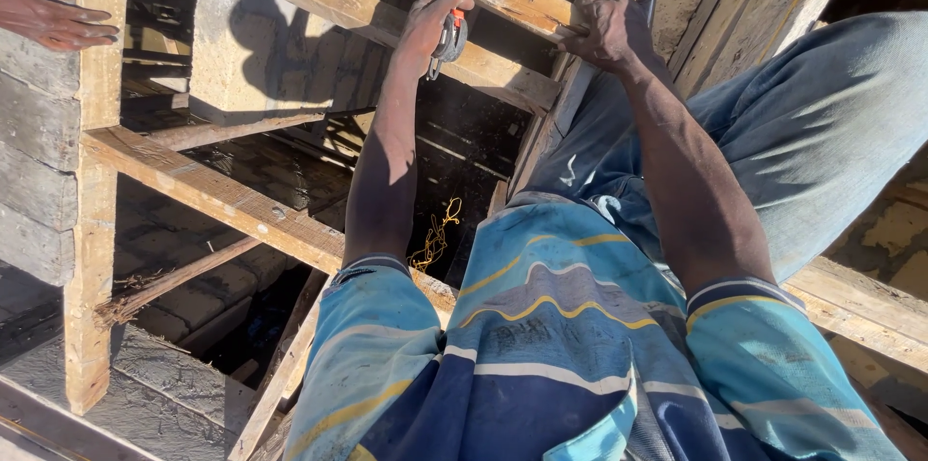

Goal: The person works on a wooden floor structure, using a hammer to drive nails into wooden planks. They also use a tape measure to measure the distance between planks and mark the wood with a pencil. Another person is visible nearby assisting with the construction.

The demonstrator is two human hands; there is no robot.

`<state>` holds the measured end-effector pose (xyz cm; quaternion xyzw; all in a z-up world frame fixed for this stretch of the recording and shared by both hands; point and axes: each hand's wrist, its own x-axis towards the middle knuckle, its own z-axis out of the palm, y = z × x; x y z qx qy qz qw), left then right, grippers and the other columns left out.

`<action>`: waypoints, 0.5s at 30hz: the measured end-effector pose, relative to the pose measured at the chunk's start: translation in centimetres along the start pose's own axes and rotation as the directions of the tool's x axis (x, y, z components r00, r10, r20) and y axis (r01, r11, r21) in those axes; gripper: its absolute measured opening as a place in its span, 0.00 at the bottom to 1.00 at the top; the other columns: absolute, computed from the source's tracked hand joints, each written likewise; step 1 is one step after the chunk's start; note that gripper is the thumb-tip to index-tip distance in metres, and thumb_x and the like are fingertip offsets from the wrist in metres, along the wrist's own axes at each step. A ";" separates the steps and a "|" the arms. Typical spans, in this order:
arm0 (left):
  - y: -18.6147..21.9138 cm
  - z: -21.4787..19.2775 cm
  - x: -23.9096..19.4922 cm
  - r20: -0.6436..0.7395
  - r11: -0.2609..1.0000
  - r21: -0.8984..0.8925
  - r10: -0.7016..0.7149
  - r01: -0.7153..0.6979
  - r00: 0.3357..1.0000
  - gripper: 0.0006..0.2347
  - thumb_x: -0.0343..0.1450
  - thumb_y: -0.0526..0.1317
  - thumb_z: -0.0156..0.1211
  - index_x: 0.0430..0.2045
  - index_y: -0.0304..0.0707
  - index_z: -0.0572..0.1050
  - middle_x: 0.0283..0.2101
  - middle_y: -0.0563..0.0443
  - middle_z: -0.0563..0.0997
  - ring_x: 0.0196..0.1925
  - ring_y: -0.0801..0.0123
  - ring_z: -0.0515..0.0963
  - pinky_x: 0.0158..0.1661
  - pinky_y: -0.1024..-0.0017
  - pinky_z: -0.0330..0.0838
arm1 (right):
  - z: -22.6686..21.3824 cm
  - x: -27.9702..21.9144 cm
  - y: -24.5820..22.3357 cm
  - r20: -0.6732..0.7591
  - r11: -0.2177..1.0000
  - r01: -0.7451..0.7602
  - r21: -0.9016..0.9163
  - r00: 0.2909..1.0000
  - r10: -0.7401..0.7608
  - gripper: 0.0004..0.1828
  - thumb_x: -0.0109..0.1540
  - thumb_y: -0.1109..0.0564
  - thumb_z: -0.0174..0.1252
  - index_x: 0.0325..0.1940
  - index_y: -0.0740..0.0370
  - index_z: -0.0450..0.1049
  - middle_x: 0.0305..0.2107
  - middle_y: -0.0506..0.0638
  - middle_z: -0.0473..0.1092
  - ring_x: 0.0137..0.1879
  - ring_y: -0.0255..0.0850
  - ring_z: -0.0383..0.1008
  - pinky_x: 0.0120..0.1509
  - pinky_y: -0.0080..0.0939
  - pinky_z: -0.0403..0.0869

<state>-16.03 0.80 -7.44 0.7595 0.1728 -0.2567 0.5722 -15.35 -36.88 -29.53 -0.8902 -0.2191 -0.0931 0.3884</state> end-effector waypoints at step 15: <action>-1.1 0.9 0.6 0.029 0.997 -0.069 0.036 -0.034 0.999 0.17 0.81 0.58 0.60 0.44 0.55 0.94 0.25 0.58 0.76 0.26 0.77 0.76 0.31 0.73 0.72 | -4.8 1.0 -5.3 0.150 0.954 0.010 -0.298 0.988 0.037 0.29 0.61 0.30 0.81 0.45 0.49 0.76 0.40 0.44 0.70 0.61 0.46 0.72 0.75 0.61 0.56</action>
